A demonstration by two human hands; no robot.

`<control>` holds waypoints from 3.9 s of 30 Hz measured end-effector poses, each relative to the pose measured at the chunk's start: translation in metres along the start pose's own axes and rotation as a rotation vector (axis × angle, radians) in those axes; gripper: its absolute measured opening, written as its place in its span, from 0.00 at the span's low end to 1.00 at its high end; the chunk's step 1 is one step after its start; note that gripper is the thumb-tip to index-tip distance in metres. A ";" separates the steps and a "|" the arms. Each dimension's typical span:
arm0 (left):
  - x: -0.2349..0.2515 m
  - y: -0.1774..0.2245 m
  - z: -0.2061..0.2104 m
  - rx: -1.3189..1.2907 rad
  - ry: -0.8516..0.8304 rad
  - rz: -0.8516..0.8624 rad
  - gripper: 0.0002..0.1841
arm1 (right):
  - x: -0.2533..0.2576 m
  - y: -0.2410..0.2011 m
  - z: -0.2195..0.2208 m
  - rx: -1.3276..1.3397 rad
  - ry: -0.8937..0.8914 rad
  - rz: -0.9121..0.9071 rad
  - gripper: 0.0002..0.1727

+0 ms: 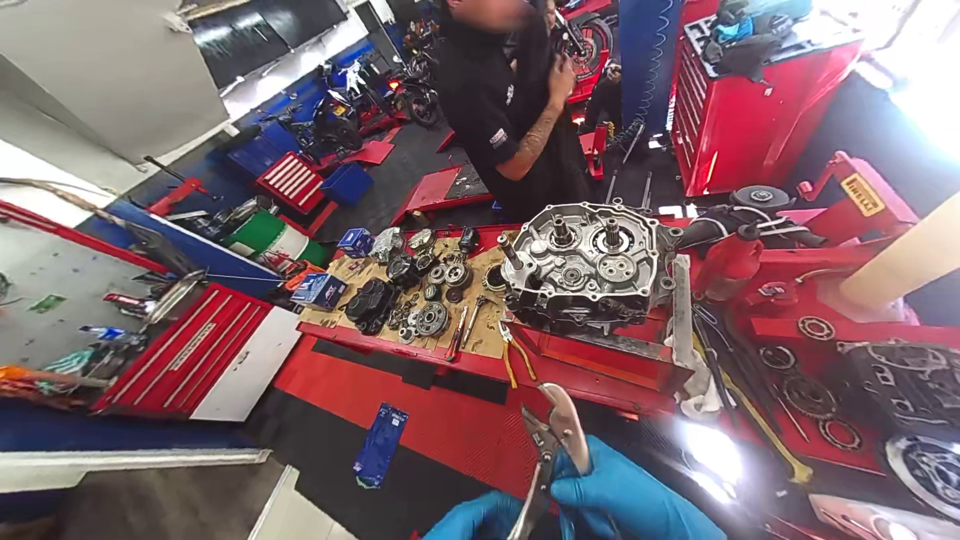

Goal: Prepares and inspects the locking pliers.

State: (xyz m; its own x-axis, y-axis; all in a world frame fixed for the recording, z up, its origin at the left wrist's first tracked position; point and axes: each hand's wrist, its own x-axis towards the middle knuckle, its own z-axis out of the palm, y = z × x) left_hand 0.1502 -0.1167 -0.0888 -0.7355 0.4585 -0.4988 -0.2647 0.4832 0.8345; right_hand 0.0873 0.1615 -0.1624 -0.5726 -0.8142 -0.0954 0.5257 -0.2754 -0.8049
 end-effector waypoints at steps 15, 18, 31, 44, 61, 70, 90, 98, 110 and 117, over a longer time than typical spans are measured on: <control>0.046 0.029 -0.003 -1.239 0.757 0.767 0.34 | -0.021 -0.017 0.027 -0.411 0.100 0.041 0.26; 0.038 0.033 0.001 -1.287 0.791 0.802 0.33 | -0.035 -0.005 0.046 -0.304 0.191 -0.065 0.27; 0.021 0.043 0.015 -1.396 0.829 0.901 0.30 | -0.049 0.000 0.066 -0.685 0.514 -0.479 0.13; 0.026 0.050 0.021 -1.444 0.837 0.870 0.31 | -0.047 0.002 0.070 -0.667 0.560 -0.509 0.12; 0.044 0.064 0.019 -1.467 0.759 0.872 0.31 | -0.056 -0.017 0.067 -0.578 0.623 -0.458 0.11; 0.043 0.067 0.023 -1.447 0.737 0.890 0.30 | -0.060 -0.016 0.068 -0.654 0.683 -0.516 0.08; 0.048 0.069 0.027 -1.455 0.678 0.842 0.30 | -0.072 -0.011 0.070 -0.550 0.661 -0.605 0.14; 0.054 0.068 0.027 -1.441 0.574 0.850 0.30 | -0.075 -0.013 0.064 -0.788 0.614 -0.553 0.16; 0.110 0.097 0.010 -0.725 -0.464 0.409 0.28 | -0.002 -0.001 0.041 0.239 -0.370 -0.035 0.25; 0.044 0.093 -0.147 0.263 -0.202 0.189 0.28 | 0.060 -0.049 0.049 0.369 -0.039 -0.315 0.36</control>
State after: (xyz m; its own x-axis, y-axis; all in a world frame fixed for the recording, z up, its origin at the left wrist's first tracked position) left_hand 0.0017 -0.1615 0.0010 -0.6110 0.6833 -0.3998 0.0520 0.5386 0.8410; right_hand 0.0578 0.1015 -0.0999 -0.7192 -0.6789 0.1476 0.5227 -0.6687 -0.5287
